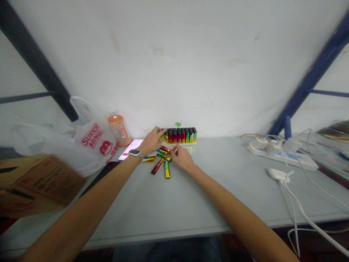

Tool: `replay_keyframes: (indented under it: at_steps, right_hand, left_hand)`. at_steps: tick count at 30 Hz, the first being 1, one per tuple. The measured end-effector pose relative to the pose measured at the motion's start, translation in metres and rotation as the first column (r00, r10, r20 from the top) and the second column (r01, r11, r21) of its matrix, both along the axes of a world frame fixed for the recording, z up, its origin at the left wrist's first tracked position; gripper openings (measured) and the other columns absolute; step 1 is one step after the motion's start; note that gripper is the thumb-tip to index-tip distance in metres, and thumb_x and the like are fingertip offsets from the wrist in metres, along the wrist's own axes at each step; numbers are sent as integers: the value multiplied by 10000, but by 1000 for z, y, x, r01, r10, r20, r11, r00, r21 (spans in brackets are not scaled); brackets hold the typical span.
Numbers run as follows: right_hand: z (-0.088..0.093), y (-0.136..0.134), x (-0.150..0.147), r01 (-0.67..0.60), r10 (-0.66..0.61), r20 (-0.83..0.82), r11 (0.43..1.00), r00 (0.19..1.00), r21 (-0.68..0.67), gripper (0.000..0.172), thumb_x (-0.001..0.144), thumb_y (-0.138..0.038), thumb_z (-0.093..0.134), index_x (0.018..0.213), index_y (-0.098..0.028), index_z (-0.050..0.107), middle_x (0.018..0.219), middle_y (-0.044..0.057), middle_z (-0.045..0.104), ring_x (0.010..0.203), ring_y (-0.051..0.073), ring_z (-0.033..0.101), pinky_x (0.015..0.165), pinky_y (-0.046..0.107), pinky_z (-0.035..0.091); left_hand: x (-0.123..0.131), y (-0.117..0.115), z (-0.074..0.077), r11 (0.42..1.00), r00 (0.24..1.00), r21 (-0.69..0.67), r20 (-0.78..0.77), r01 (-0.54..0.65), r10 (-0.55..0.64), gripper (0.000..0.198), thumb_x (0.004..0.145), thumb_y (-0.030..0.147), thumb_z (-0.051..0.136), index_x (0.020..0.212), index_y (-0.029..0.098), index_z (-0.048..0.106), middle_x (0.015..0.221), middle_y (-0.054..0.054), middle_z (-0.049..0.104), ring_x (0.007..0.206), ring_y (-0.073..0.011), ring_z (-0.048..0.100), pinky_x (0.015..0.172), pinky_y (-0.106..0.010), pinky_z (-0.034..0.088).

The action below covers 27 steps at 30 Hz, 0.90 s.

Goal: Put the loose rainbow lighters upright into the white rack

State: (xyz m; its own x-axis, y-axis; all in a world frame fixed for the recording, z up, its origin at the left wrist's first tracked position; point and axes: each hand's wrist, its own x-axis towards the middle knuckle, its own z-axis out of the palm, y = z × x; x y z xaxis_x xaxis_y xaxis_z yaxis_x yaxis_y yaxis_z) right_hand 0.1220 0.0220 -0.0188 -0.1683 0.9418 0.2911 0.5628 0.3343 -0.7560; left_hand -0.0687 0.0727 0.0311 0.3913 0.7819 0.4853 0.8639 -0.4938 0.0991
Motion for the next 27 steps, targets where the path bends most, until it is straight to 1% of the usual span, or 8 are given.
replay_keyframes:
  at_steps: [2, 5, 8, 11, 14, 18, 23, 27]
  right_hand:
    - [5, 14, -4, 21, -20, 100, 1000, 995, -9, 147, 811, -351, 640, 851, -210, 639, 698, 33, 632, 630, 176, 534, 602, 283, 340]
    - [11, 34, -9, -6, 13, 190, 999, 982, -38, 179, 684, -338, 774, 675, -219, 641, 596, 33, 609, 597, 180, 527, 583, 284, 324]
    - [13, 48, -9, -72, 89, 220, 994, 972, -82, 280, 614, -305, 821, 499, -216, 582, 435, -12, 499, 498, 144, 471, 533, 272, 294]
    - [11, 52, -2, -178, 206, 209, 973, 956, -145, 396, 663, -359, 785, 416, -206, 516, 344, -52, 377, 399, 91, 350, 475, 262, 225]
    - [7, 39, 10, -234, 250, 132, 964, 959, -129, 400, 733, -430, 718, 486, -200, 504, 394, -58, 405, 409, 81, 327, 459, 257, 188]
    - [5, 0, 22, -280, 251, -196, 951, 948, -134, 355, 790, -525, 656, 741, -210, 500, 516, -69, 495, 459, 92, 374, 461, 227, 218]
    - [10, -45, 22, -404, 293, -403, 887, 867, -223, 425, 802, -599, 652, 816, -201, 503, 580, -63, 518, 472, 81, 385, 461, 212, 278]
    - [14, -59, 13, -414, 261, -485, 878, 835, -240, 452, 782, -630, 663, 837, -198, 537, 689, -15, 580, 575, 115, 506, 494, 221, 373]
  left_hand:
    - [-1, -12, -4, 1000, 976, 22, 216, -20, 15, 593, 813, 50, 469, 1392, 163, 535, 1184, -115, 543, 973, -202, 591, 911, -341, 506]
    - [0, -34, -16, 999, 872, 21, 489, -42, 26, 394, 828, 68, 471, 1159, 177, 655, 1085, -76, 582, 865, -167, 594, 860, -312, 515]
    - [2, -56, -31, 997, 776, -17, 626, -81, 73, 252, 844, 97, 500, 1012, 175, 671, 998, -56, 625, 795, -155, 586, 839, -316, 513]
    - [3, -68, -43, 992, 713, -90, 690, -86, 124, 170, 874, 160, 531, 972, 174, 669, 976, -58, 654, 789, -159, 600, 792, -308, 511]
    - [6, -72, -47, 991, 686, -113, 715, -75, 133, 154, 872, 221, 587, 993, 172, 669, 1001, -68, 665, 809, -164, 612, 765, -302, 511]
    - [14, -75, -45, 982, 575, -174, 797, -76, 186, 284, 844, 351, 677, 1043, 149, 667, 1007, -91, 685, 808, -166, 626, 706, -286, 510]
    - [30, -79, -43, 946, 370, -236, 918, 221, 143, 366, 818, 460, 691, 995, 140, 686, 914, -72, 732, 817, -166, 670, 760, -290, 541]
    - [46, -88, -43, 905, 372, -212, 926, 368, 65, 302, 796, 421, 714, 947, 160, 729, 904, -70, 746, 819, -183, 684, 785, -314, 554]
